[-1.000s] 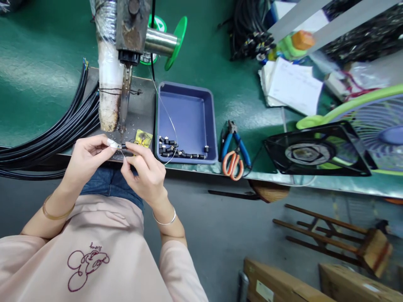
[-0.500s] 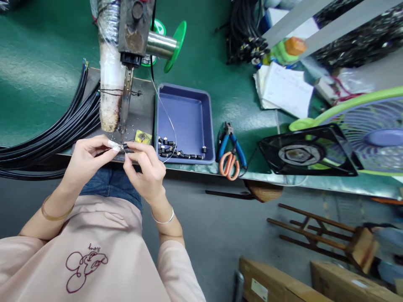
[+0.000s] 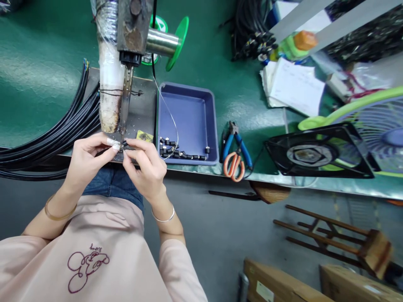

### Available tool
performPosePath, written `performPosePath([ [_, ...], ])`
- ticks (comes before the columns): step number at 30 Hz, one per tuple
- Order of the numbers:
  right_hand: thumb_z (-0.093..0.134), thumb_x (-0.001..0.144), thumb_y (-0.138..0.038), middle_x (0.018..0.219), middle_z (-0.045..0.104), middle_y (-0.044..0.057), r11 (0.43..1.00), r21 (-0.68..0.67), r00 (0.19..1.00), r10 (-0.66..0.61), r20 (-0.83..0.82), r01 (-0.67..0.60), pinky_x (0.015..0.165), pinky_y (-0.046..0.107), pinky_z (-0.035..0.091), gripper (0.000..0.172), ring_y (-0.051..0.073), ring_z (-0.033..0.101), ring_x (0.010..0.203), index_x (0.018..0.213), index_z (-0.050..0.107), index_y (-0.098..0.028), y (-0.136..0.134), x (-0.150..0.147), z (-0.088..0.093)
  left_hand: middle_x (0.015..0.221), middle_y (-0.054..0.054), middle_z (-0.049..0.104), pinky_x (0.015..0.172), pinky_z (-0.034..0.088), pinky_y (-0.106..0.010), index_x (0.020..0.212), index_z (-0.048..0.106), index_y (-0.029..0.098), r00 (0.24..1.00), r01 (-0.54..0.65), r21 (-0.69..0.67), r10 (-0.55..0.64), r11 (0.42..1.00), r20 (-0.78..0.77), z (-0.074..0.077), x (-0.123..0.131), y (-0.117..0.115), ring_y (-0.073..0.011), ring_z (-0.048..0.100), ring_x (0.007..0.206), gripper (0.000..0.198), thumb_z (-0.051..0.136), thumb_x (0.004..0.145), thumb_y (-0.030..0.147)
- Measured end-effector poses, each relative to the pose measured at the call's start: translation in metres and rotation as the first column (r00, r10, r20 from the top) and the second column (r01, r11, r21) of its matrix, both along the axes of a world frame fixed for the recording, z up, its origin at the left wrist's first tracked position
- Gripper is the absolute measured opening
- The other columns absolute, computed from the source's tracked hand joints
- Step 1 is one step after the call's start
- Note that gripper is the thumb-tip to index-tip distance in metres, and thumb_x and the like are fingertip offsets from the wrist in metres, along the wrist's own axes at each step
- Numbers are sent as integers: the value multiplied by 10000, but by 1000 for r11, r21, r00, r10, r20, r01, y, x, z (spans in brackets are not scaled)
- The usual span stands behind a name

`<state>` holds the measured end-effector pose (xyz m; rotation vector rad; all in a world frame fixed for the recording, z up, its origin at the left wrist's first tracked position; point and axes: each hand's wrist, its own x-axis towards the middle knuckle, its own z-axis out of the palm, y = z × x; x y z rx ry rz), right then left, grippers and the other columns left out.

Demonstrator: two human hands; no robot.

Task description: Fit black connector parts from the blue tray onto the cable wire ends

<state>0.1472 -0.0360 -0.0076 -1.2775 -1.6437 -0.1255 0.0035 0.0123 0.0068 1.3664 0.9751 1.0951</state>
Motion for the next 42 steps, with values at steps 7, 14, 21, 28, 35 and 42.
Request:
performPosePath([
  [7,660,843,-55,998,751,54,998,16,998,53,-44,-52,760,297,660,192,162,738,897,837,585,-232,-1,1,-1,688,-22,668,603,487,-218,695,739,153,1000,16,-35,-16,999,-6,0,-2,0,-120,582,640,52,735,725,196],
  [14,657,868,-82,986,753,34,998,-20,998,55,-39,-56,740,288,640,171,153,733,874,842,588,-237,-2,3,-4,661,-15,641,592,473,-216,678,722,153,999,27,-49,-28,998,-20,-1,-2,-1,-119,567,631,70,734,728,200],
  [21,678,864,-64,962,758,43,999,-20,999,35,-20,-35,782,290,621,174,154,736,880,846,605,-222,0,1,-2,695,-11,671,646,506,-208,702,717,140,999,26,-89,-24,996,25,-2,0,0,-115,609,660,79,737,737,209],
  [28,681,873,-69,994,766,37,1000,0,1000,12,-6,-12,795,291,629,167,162,744,894,878,649,-233,1,-1,1,699,-9,681,671,526,-208,689,705,139,999,20,-112,-15,993,48,5,0,1,-114,614,664,93,730,721,223],
  [35,687,849,-59,1000,768,47,1000,-3,999,28,-24,-28,729,266,636,184,154,740,852,870,629,-232,-5,0,-3,682,-11,669,646,517,-209,687,699,139,999,53,-129,-51,990,18,0,-1,0,-119,602,657,95,721,711,228],
  [42,672,873,-78,925,780,29,998,-9,996,68,-50,-68,731,292,633,161,161,757,840,900,631,-232,-8,5,-1,650,0,632,600,467,-200,683,670,137,992,118,-94,-122,989,-43,1,-5,-5,-102,556,609,117,670,759,226],
])
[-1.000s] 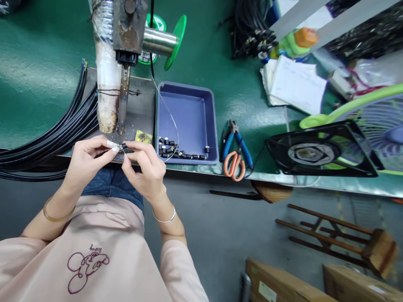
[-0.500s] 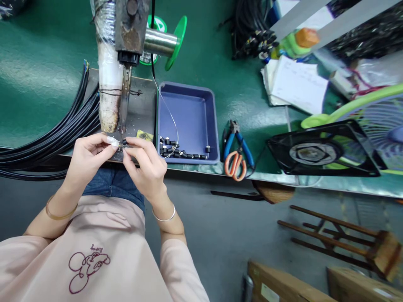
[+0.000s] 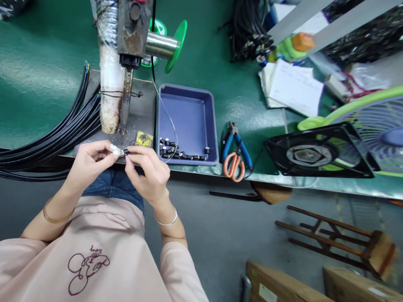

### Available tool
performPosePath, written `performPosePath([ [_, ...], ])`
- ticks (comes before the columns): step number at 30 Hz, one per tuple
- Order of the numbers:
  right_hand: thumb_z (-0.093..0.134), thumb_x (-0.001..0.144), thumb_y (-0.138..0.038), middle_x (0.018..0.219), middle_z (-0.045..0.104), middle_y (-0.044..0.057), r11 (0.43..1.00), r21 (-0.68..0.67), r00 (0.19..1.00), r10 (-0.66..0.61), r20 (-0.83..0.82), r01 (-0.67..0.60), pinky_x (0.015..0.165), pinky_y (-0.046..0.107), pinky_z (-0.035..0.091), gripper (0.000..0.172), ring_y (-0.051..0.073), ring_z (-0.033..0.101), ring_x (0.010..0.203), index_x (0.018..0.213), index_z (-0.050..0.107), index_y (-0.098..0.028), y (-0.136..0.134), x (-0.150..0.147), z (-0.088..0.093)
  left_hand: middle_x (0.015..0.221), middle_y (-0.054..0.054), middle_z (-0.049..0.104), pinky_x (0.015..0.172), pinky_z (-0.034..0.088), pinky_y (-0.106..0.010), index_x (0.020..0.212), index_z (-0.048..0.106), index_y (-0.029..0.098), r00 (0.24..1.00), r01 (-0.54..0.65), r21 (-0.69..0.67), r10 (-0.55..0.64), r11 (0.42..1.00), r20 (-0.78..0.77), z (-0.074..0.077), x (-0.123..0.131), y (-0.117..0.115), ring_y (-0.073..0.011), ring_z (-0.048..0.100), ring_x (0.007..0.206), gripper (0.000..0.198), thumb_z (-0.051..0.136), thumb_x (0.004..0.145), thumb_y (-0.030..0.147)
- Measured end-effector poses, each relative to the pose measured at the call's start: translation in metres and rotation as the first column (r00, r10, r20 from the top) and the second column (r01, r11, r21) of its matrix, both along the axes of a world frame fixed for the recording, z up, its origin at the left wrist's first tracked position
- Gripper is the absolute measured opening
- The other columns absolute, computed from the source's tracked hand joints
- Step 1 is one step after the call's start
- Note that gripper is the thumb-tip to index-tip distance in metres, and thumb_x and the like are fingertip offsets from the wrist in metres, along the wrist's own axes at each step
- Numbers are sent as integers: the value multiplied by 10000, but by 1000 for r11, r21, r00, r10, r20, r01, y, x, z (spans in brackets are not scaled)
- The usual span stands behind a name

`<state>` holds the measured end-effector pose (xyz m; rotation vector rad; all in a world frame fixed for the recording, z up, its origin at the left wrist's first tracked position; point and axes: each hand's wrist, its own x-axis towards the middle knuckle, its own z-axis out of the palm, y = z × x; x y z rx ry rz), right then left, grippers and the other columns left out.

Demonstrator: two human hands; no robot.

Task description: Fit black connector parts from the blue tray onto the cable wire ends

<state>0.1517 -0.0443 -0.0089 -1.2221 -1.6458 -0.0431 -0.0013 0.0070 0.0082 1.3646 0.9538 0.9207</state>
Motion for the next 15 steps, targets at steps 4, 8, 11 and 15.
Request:
performPosePath([
  [4,664,891,-92,840,776,5,999,35,995,-9,-102,13,723,314,640,158,169,765,798,963,656,-232,-7,6,3,623,-8,649,558,413,-202,683,706,130,932,333,73,-317,940,-176,2,-15,-12,-93,537,566,169,637,827,186],
  [8,671,885,-79,797,768,-8,991,108,986,-55,-160,73,651,297,635,187,166,765,728,997,677,-229,-14,13,6,772,-51,751,629,472,-224,867,781,142,828,517,158,-445,841,-342,-1,-32,-21,-127,646,657,143,655,894,203],
  [11,677,871,-58,784,766,-10,987,134,986,-73,-152,94,623,288,627,213,167,762,706,1001,690,-228,-17,15,9,735,-41,709,585,462,-232,888,774,148,909,269,342,-121,900,-398,-4,-40,-17,-129,620,625,156,652,923,238],
  [15,688,876,-75,757,764,-23,995,68,996,-70,-49,74,617,254,597,170,136,737,664,947,697,-230,-23,12,20,840,-79,690,719,488,-334,969,762,176,694,87,649,421,756,-584,-8,-39,10,-218,647,797,161,630,933,261],
])
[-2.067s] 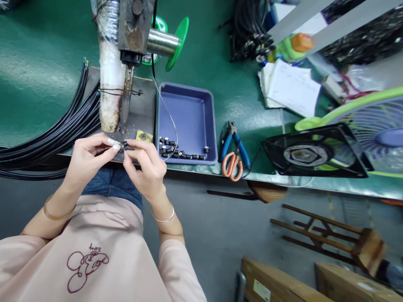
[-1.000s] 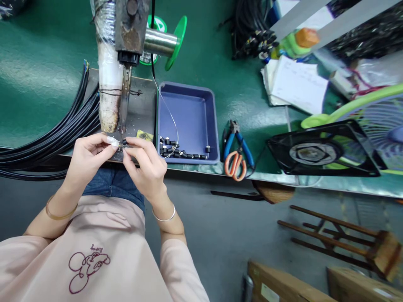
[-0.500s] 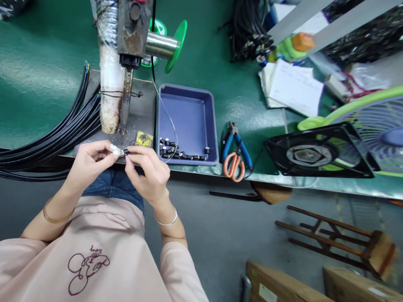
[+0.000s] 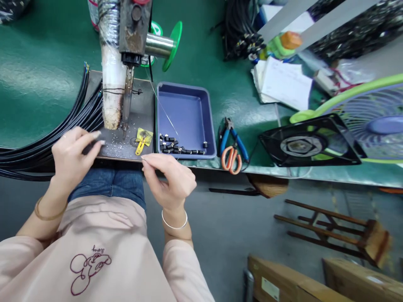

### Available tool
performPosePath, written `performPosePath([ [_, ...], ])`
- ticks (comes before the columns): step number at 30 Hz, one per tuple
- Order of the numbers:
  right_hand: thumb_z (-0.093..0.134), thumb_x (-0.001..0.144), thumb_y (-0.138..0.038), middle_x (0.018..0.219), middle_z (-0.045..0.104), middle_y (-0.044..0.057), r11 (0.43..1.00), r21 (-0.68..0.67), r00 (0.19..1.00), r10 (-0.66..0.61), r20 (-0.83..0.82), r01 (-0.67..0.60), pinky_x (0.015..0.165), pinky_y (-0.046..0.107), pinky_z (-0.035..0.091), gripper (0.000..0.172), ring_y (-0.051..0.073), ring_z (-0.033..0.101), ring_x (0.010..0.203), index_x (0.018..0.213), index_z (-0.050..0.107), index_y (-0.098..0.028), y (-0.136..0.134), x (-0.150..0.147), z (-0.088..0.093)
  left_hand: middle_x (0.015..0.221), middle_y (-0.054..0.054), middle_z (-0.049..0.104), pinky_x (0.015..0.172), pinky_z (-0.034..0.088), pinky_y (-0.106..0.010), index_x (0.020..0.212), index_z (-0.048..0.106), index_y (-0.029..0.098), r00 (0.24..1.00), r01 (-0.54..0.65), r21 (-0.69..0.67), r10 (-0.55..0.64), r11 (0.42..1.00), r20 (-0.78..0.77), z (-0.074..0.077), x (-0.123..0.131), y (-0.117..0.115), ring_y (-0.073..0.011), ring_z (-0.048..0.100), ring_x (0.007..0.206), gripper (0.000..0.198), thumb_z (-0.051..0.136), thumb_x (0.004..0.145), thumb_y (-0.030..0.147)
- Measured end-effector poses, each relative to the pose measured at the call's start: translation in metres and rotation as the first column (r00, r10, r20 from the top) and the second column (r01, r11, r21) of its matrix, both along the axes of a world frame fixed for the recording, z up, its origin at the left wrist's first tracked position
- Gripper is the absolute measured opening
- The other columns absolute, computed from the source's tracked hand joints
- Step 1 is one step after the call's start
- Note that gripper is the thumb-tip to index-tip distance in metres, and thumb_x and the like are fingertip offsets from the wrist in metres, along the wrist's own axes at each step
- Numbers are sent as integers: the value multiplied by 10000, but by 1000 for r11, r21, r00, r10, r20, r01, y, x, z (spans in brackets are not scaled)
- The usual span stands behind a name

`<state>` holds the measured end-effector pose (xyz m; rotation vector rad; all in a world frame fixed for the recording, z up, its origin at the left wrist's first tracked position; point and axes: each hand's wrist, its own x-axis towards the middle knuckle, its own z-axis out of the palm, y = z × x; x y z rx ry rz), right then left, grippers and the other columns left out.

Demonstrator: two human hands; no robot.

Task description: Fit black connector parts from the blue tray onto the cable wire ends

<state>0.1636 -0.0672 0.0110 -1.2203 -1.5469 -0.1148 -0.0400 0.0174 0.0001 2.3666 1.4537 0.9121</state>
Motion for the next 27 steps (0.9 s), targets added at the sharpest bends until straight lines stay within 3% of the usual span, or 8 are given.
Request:
performPosePath([
  [5,655,897,-92,551,617,-87,996,-47,964,87,252,-78,450,244,381,169,72,506,435,975,694,-237,-23,-11,25,1021,-111,668,812,499,-409,885,709,214,988,-122,-48,117,991,-102,-2,9,45,-309,639,1028,70,651,863,182],
  [8,587,926,-87,521,573,-96,988,-121,937,128,326,-93,458,262,343,212,82,448,425,1066,665,-226,-39,-11,38,917,-79,660,797,492,-386,798,670,209,984,-170,-40,172,985,52,-2,6,62,-263,653,937,70,658,840,155],
  [12,615,964,-173,686,718,-49,946,-290,888,7,460,143,559,254,427,113,95,579,518,1047,657,-237,-45,14,41,643,64,546,634,460,-273,813,653,188,855,-287,-32,271,957,441,-2,-6,67,-95,547,612,77,727,812,169],
  [15,625,962,-273,664,703,-18,829,-376,822,-163,545,414,555,292,385,96,147,617,553,883,658,-230,-33,51,31,611,131,583,415,324,-215,785,619,192,604,-86,-166,184,982,775,1,-13,55,-15,436,440,268,820,782,369],
  [17,661,920,-238,708,716,18,712,-411,760,-267,592,570,581,312,365,85,190,641,624,839,650,-216,-19,77,23,800,132,708,378,285,-216,830,661,215,523,147,-241,132,959,842,5,-17,41,7,416,418,299,845,755,438],
  [22,688,848,-162,786,703,86,397,-522,647,-323,691,755,635,342,341,108,237,610,690,773,616,-192,19,112,8,562,13,647,383,319,-226,751,766,188,632,627,-473,-48,618,774,5,-32,10,-67,443,416,214,878,699,363],
  [24,647,846,-131,806,700,104,352,-532,629,-279,726,770,645,353,353,105,243,602,689,769,606,-188,29,115,5,555,9,613,451,374,-211,735,771,156,676,676,-520,-159,523,720,0,-37,5,-77,463,482,165,867,681,278],
  [27,586,836,-91,812,691,112,369,-537,633,-222,742,759,657,363,377,132,246,603,692,748,581,-188,37,118,0,539,40,527,490,367,-188,813,792,132,686,727,-582,-369,365,627,-6,-38,2,-73,418,521,150,825,712,238],
])
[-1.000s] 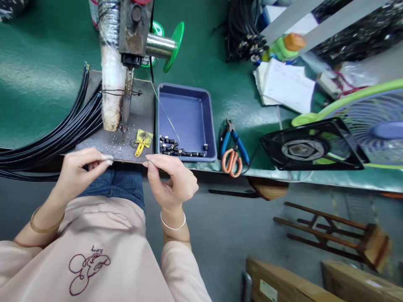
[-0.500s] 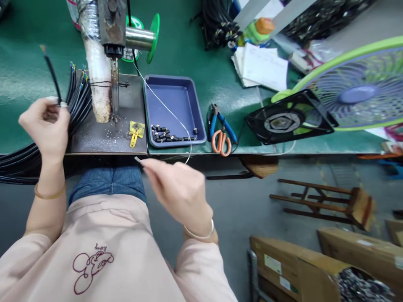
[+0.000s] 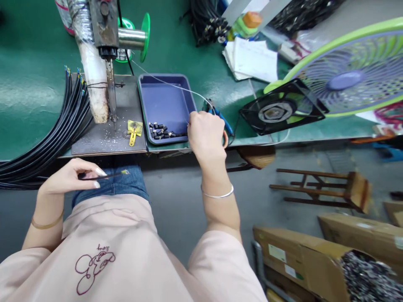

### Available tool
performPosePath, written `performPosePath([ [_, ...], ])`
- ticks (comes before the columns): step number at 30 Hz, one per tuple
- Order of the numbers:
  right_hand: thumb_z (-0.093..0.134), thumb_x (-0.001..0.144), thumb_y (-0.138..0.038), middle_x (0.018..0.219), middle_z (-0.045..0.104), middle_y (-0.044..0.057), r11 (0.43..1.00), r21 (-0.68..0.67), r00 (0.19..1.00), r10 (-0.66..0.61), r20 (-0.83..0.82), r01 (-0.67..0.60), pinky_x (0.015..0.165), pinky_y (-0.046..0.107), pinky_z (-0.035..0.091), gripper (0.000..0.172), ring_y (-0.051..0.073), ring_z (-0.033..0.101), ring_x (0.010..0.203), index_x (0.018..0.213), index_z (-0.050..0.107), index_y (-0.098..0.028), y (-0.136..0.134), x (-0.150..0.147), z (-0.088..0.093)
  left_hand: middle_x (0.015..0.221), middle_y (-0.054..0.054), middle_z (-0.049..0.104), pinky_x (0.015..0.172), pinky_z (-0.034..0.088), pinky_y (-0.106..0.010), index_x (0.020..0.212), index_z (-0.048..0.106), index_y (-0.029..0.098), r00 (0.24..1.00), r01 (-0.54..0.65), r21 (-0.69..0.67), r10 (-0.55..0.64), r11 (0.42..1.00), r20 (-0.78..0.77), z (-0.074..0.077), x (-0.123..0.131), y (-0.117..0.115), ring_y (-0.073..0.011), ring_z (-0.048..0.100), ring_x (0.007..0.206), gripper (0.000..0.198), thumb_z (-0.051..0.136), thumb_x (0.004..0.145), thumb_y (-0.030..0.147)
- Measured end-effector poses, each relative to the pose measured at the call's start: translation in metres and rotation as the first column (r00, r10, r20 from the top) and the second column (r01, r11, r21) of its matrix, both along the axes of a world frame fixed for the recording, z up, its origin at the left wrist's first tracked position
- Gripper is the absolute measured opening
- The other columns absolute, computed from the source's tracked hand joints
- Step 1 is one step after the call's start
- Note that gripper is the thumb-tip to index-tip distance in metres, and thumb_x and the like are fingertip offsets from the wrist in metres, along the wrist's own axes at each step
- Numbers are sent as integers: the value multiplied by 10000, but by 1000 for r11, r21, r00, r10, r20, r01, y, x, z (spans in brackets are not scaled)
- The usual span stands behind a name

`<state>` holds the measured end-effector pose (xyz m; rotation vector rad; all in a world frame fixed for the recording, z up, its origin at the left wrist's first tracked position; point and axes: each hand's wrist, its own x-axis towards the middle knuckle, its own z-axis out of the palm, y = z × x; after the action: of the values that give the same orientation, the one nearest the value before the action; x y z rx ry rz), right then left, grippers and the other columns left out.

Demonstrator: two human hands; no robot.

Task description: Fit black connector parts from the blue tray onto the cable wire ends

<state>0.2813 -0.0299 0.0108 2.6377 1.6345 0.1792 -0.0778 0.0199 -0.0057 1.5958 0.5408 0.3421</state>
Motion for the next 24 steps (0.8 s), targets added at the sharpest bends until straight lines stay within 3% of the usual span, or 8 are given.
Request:
performPosePath([
  [4,599,780,-85,806,679,79,988,102,989,127,-81,-119,690,361,425,145,230,602,718,728,547,-210,6,4,-7,658,10,595,521,394,-186,954,792,128,960,280,16,-279,960,-26,4,19,-3,-87,471,581,236,792,782,290],
  [7,601,745,-96,776,658,39,937,291,954,250,-164,-195,704,356,468,165,205,592,709,700,518,-232,8,-3,-6,613,26,560,512,389,-190,912,787,130,956,287,-1,-287,958,59,12,44,-10,-83,463,557,208,799,758,270],
  [10,602,753,-126,737,631,3,849,492,891,362,-275,-194,653,326,503,174,166,585,664,667,501,-237,-1,-23,8,640,-8,626,504,410,-202,833,758,131,991,-62,-145,78,988,108,14,64,-17,-90,514,546,172,745,800,299],
  [13,670,776,-186,795,651,-5,765,632,703,516,-489,-122,482,248,479,164,119,601,602,690,534,-219,-20,-50,29,607,4,630,505,449,-207,814,704,150,832,-482,-234,525,844,180,9,71,-20,-92,558,523,213,787,765,339],
  [17,689,820,-136,865,659,-6,731,665,416,658,-628,-151,435,241,545,169,93,636,517,709,582,-205,-43,-88,38,533,35,605,423,384,-200,819,661,174,698,-637,-288,694,715,178,4,67,-20,-79,521,448,294,829,741,403],
  [18,692,823,-120,857,668,-3,695,701,422,690,-588,-160,473,249,577,165,114,673,573,720,598,-209,-44,-96,34,530,33,612,410,369,-199,817,656,174,700,-630,-302,692,715,176,3,66,-21,-78,520,441,305,833,737,408],
  [22,722,845,-103,881,732,12,477,864,700,673,-238,-164,705,322,647,149,175,732,816,818,665,-238,-37,-124,10,524,27,623,403,358,-194,808,640,168,724,-582,-350,664,734,189,6,68,-24,-84,544,447,306,835,731,390],
  [24,718,851,-91,912,756,14,406,896,722,674,-159,-182,758,328,645,159,174,737,851,875,678,-243,-31,-133,0,523,29,624,409,363,-189,816,641,162,734,-563,-360,651,744,196,7,69,-25,-78,538,445,292,828,739,374],
])
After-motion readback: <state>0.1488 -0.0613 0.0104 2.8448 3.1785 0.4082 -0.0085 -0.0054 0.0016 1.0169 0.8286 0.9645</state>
